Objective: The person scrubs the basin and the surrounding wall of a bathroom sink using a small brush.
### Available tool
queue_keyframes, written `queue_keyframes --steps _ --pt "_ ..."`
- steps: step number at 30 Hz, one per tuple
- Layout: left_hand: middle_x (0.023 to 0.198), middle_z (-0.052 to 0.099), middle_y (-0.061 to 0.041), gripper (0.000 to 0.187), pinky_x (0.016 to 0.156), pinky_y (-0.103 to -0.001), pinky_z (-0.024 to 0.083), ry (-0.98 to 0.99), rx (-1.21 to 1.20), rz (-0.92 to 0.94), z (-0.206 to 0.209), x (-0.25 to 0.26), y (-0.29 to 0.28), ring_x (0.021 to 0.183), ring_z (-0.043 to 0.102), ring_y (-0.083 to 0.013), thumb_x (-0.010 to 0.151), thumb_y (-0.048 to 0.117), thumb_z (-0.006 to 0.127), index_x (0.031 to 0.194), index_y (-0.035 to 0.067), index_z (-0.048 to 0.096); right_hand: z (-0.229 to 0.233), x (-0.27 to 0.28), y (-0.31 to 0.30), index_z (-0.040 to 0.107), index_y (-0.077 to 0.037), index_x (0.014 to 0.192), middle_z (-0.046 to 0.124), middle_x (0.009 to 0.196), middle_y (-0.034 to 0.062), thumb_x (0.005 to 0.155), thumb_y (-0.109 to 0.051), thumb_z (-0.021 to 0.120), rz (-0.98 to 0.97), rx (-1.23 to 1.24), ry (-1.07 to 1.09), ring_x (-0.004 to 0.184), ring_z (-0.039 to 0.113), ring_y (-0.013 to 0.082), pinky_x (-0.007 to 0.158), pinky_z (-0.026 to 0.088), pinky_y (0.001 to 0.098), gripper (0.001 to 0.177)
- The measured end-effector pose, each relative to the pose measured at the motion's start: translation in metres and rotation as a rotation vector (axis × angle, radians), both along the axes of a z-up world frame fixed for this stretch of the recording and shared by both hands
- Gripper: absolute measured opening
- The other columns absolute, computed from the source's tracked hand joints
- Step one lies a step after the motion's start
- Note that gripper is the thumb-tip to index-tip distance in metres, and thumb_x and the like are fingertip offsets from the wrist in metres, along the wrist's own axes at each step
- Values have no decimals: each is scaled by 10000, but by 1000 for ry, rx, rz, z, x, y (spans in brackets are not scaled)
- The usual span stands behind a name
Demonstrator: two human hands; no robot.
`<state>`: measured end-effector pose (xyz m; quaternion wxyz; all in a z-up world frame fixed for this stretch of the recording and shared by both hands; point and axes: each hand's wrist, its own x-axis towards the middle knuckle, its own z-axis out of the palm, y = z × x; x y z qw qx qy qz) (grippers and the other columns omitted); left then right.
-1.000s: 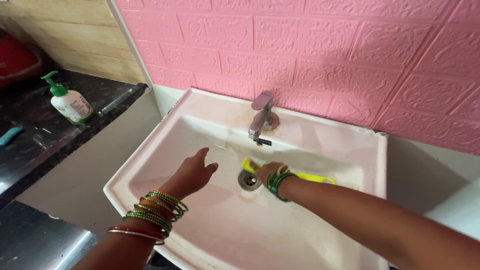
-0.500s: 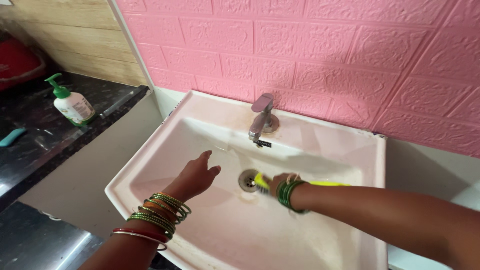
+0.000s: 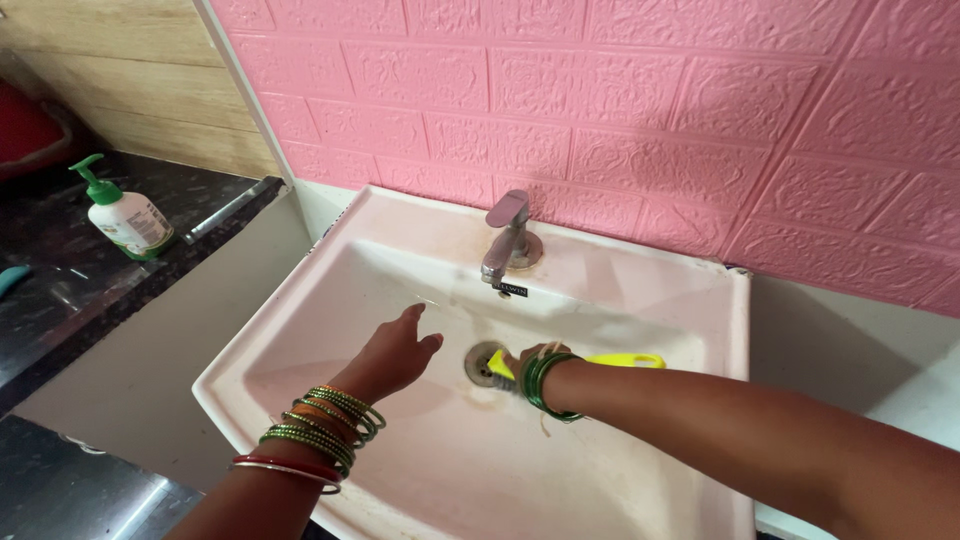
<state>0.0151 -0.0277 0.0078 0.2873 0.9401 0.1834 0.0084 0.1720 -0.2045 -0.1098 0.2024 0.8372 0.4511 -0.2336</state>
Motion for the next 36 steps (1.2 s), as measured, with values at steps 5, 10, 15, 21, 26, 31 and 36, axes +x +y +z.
queue_keyframes --steps 5,10,15,21,26,31,36 --pt "1096 709 -319 682 981 -484 515 17 8 26 -6 -2 7 1103 673 -453 951 341 595 1502 5 374 2 -12 14 68 -240 1704 762 1144 159 937 -138 642 -118 88 -127 999 762 310 827 619 440 963" --pt "1137 690 -333 665 1000 -488 504 -6 13 34 -15 -9 17 1126 659 -461 954 333 601 1482 -16 398 -19 17 26 92 -263 1674 687 1230 183 1015 -257 550 44 71 -66 1020 715 356 844 560 509 802" --pt "1164 678 -329 669 1006 -483 501 -20 0 39 -17 -6 18 1149 646 -459 946 331 608 1485 -2 394 -34 31 22 247 -272 1582 650 1263 160 1037 -346 480 117 92 -134 1056 676 367 840 568 533 597" --pt "1175 677 -331 663 1020 -483 490 -8 -4 26 -23 -8 23 1165 638 -461 946 335 609 1479 1 401 15 3 2 94 -294 1669 715 1152 179 1011 -208 435 154 37 -33 948 719 359 796 568 511 747" --pt "1204 658 -325 667 1031 -486 471 -23 -5 7 -26 -5 25 1201 604 -460 954 346 613 1475 -6 390 39 -23 -26 21 -372 1653 700 1183 90 1059 -366 381 69 5 144 955 706 348 837 536 502 695" --pt "1179 675 -322 670 1003 -484 505 3 -16 -1 -25 8 18 1161 641 -455 947 341 609 1481 -3 396 2 -27 21 70 -329 1637 624 1336 14 936 -89 411 8 418 102 1004 718 295 806 592 473 815" --pt "1176 675 -320 686 1001 -486 505 57 -16 -18 -17 15 9 1157 638 -456 942 350 613 1495 15 382 6 2 58 108 -264 1651 705 1219 115 1054 -329 463 -117 320 -52 1039 700 321 868 543 468 697"
